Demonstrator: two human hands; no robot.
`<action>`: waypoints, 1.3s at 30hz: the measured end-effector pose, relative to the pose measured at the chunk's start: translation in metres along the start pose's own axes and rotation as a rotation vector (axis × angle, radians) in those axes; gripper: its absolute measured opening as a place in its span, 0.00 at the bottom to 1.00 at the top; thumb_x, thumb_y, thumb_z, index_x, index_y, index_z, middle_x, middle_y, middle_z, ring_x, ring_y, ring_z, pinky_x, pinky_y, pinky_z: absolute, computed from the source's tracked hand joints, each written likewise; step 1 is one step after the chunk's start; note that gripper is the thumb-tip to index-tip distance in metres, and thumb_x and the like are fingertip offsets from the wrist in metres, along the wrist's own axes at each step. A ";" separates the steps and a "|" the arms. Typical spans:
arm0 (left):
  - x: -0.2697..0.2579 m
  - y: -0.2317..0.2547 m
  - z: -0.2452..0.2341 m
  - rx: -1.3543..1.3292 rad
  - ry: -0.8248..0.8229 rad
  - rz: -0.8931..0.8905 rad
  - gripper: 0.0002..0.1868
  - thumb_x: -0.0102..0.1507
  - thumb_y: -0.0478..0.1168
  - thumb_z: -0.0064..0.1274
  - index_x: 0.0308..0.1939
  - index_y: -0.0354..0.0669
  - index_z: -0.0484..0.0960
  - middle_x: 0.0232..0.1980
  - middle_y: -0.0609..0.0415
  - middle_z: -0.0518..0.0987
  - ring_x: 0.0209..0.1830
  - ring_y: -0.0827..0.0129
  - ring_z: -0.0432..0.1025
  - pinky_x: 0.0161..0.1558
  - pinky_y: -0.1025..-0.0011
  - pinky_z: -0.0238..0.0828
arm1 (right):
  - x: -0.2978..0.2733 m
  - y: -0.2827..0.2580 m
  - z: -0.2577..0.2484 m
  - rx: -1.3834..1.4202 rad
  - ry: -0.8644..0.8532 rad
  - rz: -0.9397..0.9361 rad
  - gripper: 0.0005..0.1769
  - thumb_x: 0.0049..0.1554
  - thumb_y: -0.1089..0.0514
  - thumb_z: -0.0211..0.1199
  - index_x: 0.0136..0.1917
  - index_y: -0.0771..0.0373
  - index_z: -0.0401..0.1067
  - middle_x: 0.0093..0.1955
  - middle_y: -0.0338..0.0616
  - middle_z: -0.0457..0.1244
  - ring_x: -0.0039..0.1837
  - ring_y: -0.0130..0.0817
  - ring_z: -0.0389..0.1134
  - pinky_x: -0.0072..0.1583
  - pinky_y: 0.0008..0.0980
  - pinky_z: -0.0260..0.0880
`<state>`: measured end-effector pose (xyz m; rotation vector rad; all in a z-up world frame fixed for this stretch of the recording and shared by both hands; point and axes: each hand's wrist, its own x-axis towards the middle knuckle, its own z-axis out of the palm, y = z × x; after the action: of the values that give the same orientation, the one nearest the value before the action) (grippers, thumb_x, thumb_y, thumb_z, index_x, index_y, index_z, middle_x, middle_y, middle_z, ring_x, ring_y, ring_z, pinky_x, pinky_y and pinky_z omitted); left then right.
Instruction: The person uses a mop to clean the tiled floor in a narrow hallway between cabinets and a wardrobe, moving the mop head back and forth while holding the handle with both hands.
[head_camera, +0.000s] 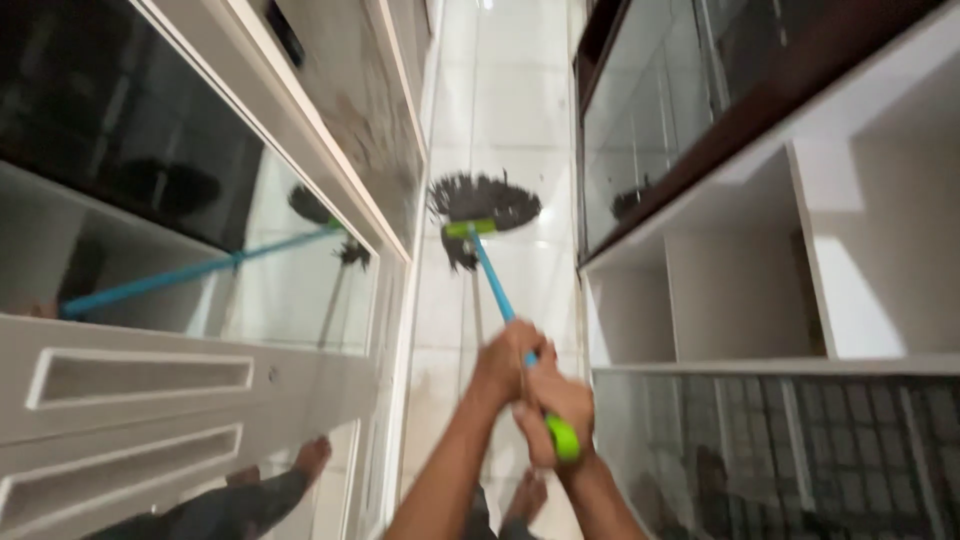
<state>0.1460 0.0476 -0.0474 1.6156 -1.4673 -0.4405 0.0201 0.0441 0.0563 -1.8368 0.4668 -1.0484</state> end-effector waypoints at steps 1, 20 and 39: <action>0.006 -0.005 -0.002 0.004 -0.026 -0.063 0.10 0.53 0.37 0.62 0.27 0.40 0.75 0.36 0.47 0.74 0.40 0.50 0.71 0.36 0.59 0.69 | 0.009 0.013 0.001 -0.034 0.000 0.024 0.09 0.43 0.68 0.57 0.26 0.68 0.59 0.27 0.50 0.55 0.31 0.44 0.57 0.39 0.37 0.60; -0.022 0.032 0.024 -0.080 -0.190 -0.028 0.06 0.59 0.36 0.57 0.37 0.38 0.79 0.53 0.40 0.77 0.64 0.45 0.69 0.54 0.56 0.71 | -0.036 -0.015 -0.024 -0.115 0.024 -0.074 0.07 0.42 0.70 0.59 0.28 0.66 0.63 0.29 0.51 0.55 0.35 0.47 0.61 0.68 0.59 0.61; -0.019 0.019 -0.020 -0.024 -0.129 0.193 0.18 0.56 0.36 0.58 0.15 0.42 0.68 0.21 0.51 0.68 0.26 0.54 0.66 0.33 0.58 0.64 | -0.027 -0.025 0.005 0.060 -0.128 -0.037 0.14 0.40 0.67 0.62 0.26 0.65 0.56 0.27 0.48 0.52 0.33 0.43 0.58 0.47 0.41 0.67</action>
<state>0.1451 0.0742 -0.0272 1.4323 -1.6908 -0.4559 0.0066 0.0774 0.0647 -1.8522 0.3236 -0.9523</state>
